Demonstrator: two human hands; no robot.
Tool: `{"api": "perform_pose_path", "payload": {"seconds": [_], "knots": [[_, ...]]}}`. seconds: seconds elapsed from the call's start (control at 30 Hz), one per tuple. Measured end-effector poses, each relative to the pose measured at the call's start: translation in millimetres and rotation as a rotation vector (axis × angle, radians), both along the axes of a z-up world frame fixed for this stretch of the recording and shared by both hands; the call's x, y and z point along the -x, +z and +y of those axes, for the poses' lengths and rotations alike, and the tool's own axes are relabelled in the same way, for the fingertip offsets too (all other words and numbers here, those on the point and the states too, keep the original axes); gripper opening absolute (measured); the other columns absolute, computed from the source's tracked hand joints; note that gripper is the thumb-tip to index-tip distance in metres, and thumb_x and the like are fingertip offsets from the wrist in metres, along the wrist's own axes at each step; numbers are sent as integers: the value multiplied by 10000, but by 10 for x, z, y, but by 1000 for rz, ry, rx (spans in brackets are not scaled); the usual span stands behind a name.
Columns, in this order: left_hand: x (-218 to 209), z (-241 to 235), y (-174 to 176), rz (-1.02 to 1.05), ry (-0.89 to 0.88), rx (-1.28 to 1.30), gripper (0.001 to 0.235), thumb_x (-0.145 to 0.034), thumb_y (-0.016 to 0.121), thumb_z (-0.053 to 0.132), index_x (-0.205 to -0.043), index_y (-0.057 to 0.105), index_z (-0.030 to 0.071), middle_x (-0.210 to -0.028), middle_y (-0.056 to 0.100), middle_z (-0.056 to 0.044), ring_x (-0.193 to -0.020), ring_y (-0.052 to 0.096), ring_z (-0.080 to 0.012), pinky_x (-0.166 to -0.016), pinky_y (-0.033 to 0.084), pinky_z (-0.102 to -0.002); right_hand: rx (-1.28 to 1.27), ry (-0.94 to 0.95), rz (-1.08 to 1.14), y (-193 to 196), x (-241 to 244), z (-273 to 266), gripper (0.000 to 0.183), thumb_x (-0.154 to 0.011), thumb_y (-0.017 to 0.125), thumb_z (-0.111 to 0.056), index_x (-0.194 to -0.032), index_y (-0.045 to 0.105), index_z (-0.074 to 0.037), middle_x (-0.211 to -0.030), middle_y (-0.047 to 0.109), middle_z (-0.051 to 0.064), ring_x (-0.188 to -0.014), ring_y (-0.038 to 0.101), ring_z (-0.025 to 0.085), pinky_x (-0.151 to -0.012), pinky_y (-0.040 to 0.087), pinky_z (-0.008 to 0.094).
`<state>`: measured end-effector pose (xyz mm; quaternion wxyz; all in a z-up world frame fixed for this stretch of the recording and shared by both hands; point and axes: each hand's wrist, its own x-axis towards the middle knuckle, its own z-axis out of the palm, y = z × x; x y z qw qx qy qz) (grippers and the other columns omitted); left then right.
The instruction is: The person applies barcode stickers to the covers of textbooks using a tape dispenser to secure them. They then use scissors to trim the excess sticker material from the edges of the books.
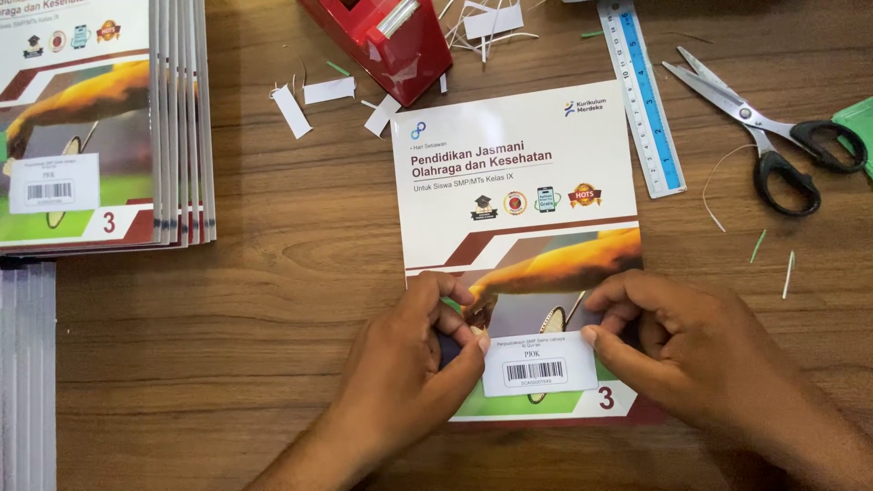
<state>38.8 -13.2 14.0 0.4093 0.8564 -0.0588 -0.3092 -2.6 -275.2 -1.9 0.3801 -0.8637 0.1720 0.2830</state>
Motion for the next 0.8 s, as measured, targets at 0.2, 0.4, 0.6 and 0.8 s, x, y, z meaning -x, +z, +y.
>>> {"api": "perform_pose_path", "payload": {"seconds": [0.2, 0.4, 0.6, 0.8], "knots": [[10, 4, -56, -92, -8, 38, 286, -844, 755, 193, -1103, 647, 138, -665, 692, 71, -459, 517, -69, -417, 400, -239, -7, -5, -16, -15, 1, 4, 264, -721, 888, -152, -983, 872, -187, -605, 802, -1, -420, 563, 113, -391, 416, 263], [-10, -14, -27, -88, 4, 38, 237, -838, 757, 165, -1050, 658, 126, -646, 694, 65, -449, 517, -70, -410, 396, -241, 37, 75, -78, -120, 19, -14, 294, -703, 883, -201, -993, 830, -204, -611, 794, -27, -362, 547, 99, -342, 382, 258], [-13, -5, -68, -79, -13, 30, 246, -826, 745, 167, -1047, 647, 121, -645, 697, 57, -440, 534, -73, -407, 396, -237, 30, 66, -71, -72, 19, 8, 283, -708, 876, -200, -988, 836, -212, -604, 815, -31, -343, 554, 101, -341, 393, 261], [-15, -16, -28, -59, 25, 61, 236, -823, 748, 155, -1041, 665, 124, -648, 688, 55, -489, 577, -73, -440, 440, -229, 105, 131, -186, -86, 63, 40, 293, -694, 857, -261, -983, 811, -268, -664, 827, -89, -380, 597, 97, -374, 466, 269]]}}
